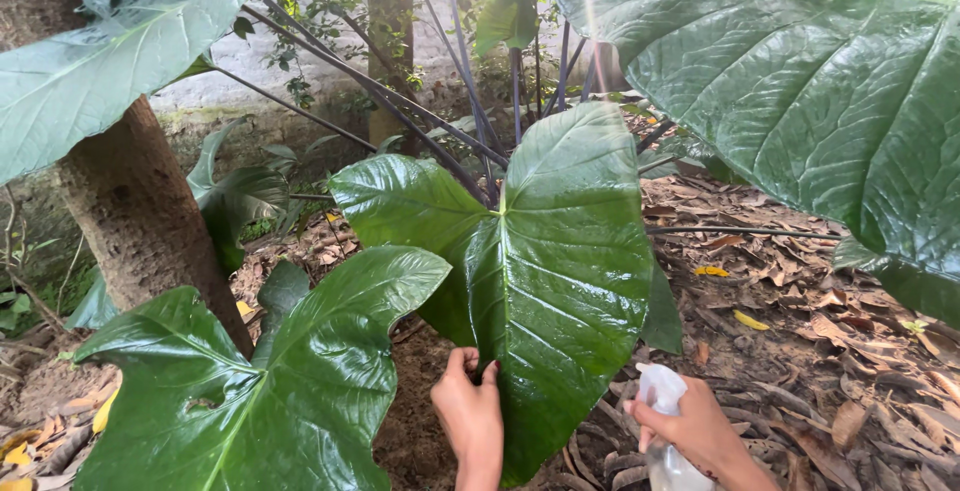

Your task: The person sprays water on a large green leaf using a spray bottle and wipes the surface with their hand.

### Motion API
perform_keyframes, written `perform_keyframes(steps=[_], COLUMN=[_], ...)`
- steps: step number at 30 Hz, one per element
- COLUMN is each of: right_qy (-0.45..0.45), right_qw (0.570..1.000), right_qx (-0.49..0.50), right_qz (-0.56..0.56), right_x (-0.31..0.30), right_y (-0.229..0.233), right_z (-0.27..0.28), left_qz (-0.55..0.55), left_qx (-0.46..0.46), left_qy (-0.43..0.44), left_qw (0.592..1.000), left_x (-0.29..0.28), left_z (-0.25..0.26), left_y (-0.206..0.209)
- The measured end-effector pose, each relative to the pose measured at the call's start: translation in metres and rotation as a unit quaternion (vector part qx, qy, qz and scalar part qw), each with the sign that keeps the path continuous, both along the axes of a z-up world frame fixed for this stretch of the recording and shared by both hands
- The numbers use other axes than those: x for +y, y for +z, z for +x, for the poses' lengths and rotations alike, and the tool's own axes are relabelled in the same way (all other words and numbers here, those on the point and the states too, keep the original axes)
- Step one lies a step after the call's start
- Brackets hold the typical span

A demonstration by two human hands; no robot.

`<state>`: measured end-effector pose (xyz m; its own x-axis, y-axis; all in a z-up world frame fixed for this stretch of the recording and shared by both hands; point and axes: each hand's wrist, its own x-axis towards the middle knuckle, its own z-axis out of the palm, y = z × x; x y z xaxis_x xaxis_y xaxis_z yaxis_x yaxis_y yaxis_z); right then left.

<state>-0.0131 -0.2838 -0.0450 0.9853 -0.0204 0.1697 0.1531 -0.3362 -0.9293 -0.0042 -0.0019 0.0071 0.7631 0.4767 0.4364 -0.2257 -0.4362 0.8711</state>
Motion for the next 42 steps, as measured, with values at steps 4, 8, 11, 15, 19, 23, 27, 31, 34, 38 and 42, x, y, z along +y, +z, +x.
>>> perform_keyframes(steps=[4, 8, 11, 15, 19, 23, 27, 31, 34, 38, 42], right_qy=[0.039, 0.029, 0.046, 0.054, 0.093, 0.075, 0.020, -0.076, -0.069, -0.079, -0.049], right_qw=[0.997, 0.997, 0.992, 0.992, 0.985, 0.991, 0.979, 0.966, 0.949, 0.921, 0.938], right_qx=[0.032, 0.059, 0.074, 0.070, 0.056, 0.000, -0.073, -0.024, 0.052, 0.143, 0.117], right_qz=[0.057, 0.029, 0.095, 0.089, 0.132, 0.114, 0.189, 0.246, 0.302, 0.353, 0.323], right_x=[0.000, 0.002, 0.000, -0.003, -0.001, 0.003, 0.016, 0.030, 0.034, 0.032, 0.026], right_y=[-0.007, -0.013, -0.020, -0.028, -0.033, -0.015, 0.024, 0.059, 0.076, 0.080, 0.066], right_z=[0.000, 0.001, 0.003, 0.007, 0.008, 0.001, -0.012, -0.028, -0.034, -0.034, -0.018], left_qz=[0.004, 0.009, 0.001, 0.000, -0.002, -0.002, 0.001, 0.011, 0.045, 0.093, 0.143], left_qx=[0.018, 0.021, 0.035, 0.028, 0.015, 0.006, -0.006, 0.056, 0.068, 0.074, -0.044], left_qy=[0.009, 0.005, 0.007, 0.012, 0.012, 0.004, -0.012, -0.041, -0.067, -0.070, 0.004], left_qw=[1.000, 1.000, 0.999, 1.000, 1.000, 1.000, 1.000, 0.998, 0.994, 0.990, 0.989], left_x=[-0.001, 0.000, 0.000, -0.001, 0.000, 0.001, 0.003, 0.003, 0.005, 0.012, 0.006], left_z=[-0.003, -0.005, -0.007, -0.008, -0.005, 0.001, 0.004, 0.005, 0.005, 0.003, -0.002], left_y=[0.004, 0.008, 0.010, 0.012, 0.007, 0.001, -0.005, -0.006, -0.008, -0.012, -0.001])
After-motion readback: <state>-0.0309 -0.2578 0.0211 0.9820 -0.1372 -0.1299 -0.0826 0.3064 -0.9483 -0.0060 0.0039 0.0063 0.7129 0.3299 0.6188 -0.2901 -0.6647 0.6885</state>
